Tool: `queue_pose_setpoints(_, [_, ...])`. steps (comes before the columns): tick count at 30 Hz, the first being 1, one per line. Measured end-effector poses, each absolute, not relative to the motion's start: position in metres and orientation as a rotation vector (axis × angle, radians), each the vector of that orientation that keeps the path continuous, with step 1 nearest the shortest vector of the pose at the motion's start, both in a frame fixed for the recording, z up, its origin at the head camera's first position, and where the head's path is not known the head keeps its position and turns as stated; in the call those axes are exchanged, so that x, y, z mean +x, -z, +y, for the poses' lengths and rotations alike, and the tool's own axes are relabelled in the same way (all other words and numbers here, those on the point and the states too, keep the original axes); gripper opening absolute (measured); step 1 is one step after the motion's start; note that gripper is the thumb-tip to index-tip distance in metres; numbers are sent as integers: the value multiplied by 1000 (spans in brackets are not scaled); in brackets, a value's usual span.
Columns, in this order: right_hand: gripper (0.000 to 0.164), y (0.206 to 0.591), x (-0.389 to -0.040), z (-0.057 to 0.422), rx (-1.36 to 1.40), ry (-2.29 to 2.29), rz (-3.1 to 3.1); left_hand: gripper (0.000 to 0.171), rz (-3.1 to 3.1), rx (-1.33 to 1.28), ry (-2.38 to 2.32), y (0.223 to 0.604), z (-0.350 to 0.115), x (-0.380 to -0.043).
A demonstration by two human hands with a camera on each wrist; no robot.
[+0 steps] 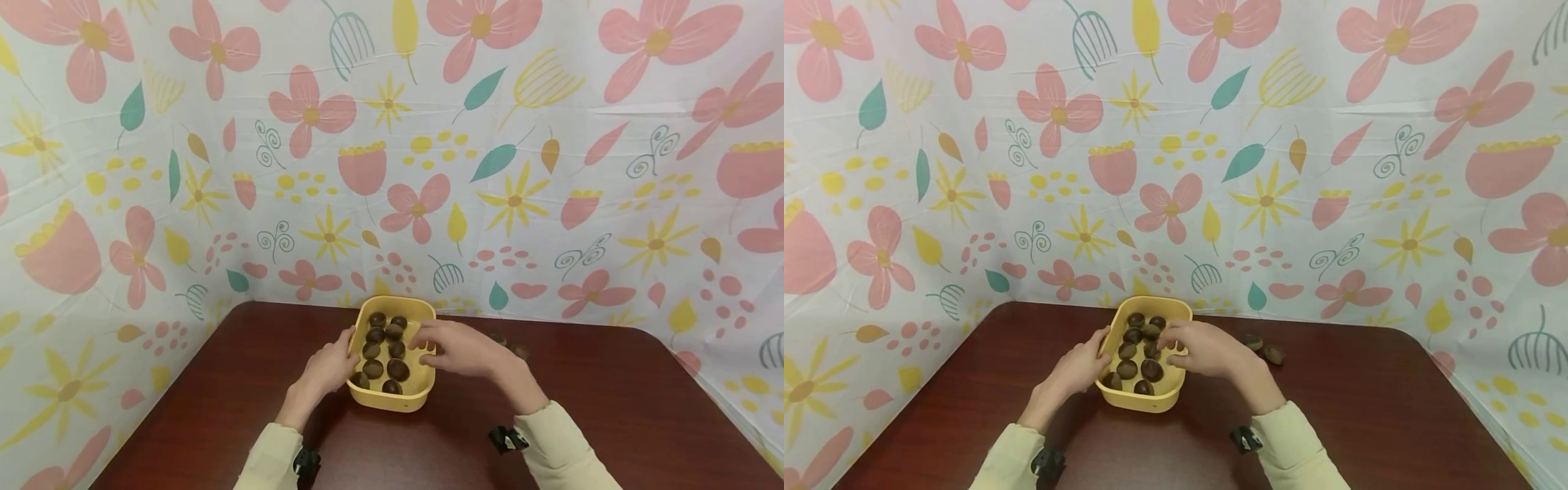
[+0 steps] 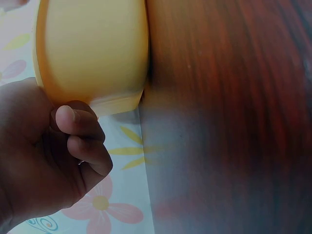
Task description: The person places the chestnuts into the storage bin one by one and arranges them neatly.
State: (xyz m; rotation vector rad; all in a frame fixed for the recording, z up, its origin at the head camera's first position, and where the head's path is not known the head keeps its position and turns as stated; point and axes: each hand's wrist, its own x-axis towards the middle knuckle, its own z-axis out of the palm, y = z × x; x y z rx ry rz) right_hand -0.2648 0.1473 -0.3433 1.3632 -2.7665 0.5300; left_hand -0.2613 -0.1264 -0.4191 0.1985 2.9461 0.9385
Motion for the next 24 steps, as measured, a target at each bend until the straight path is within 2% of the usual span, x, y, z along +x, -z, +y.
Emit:
queue_pose_setpoints(5, [18,347,-261,172,1206,-694,-2734,61,2937,186,-946,420,-127,-261])
queue_pose_setpoints(14, [20,384,-266,214,924,-1014,-2709,61,2958,180,-923,422,-129,-263])
queue_pose_setpoints(24, [24,406,-277,247,637,-976,-2769,61,2959,193,-924,422,-126,-264])
